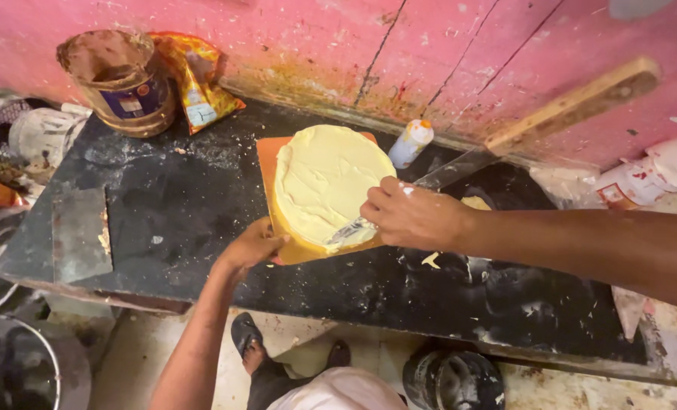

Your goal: The person uses a long metal spatula to spread and smooth cream icing over the top of a round cake sitting on a gold cardboard base, gathering more icing from a pile on the black counter.

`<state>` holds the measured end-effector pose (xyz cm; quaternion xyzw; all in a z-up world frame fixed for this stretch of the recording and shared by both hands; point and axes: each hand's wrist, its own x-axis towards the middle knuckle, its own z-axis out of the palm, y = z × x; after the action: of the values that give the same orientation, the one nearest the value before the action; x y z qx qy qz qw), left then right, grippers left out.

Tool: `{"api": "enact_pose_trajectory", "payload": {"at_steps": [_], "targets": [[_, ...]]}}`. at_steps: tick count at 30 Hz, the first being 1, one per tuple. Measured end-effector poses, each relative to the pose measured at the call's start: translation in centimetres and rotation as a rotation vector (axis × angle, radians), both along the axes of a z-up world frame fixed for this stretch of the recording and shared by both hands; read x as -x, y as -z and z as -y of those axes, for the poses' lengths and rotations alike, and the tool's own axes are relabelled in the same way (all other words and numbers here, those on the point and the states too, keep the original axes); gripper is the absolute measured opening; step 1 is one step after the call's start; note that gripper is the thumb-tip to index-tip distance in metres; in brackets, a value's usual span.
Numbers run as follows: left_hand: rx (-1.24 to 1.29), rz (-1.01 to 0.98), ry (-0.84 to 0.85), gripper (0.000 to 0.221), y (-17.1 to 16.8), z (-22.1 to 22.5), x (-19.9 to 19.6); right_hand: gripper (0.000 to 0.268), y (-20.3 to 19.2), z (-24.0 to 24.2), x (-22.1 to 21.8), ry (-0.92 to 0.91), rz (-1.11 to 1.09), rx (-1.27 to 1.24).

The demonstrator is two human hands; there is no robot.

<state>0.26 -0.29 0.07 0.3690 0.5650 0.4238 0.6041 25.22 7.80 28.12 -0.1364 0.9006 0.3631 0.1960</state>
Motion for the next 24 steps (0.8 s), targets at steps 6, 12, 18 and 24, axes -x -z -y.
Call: {"api": "enact_pose_trajectory", "payload": {"at_steps": [6, 12, 18, 24], "targets": [[0.014, -0.039, -0.117, 0.044, 1.0, 0.2, -0.8, 0.015, -0.3, -2.8, -6.9, 0.052, 0.001, 0.075], [-0.026, -0.05, -0.271, 0.034, 2.0, 1.8, -2.4, 0.039, 5.3, -5.1, -23.5, 0.506, -0.499, 0.447], [-0.172, 0.138, -0.45, 0.032, 5.0, 5.6, -7.5, 0.033, 21.5, 2.9, -38.1, 1.117, -1.229, 0.761], [-0.274, 0.021, -0.567, 0.036, 6.7, 7.9, -9.6, 0.042, 35.5, 13.3, -41.6, 1.834, -1.145, 0.451]]}}
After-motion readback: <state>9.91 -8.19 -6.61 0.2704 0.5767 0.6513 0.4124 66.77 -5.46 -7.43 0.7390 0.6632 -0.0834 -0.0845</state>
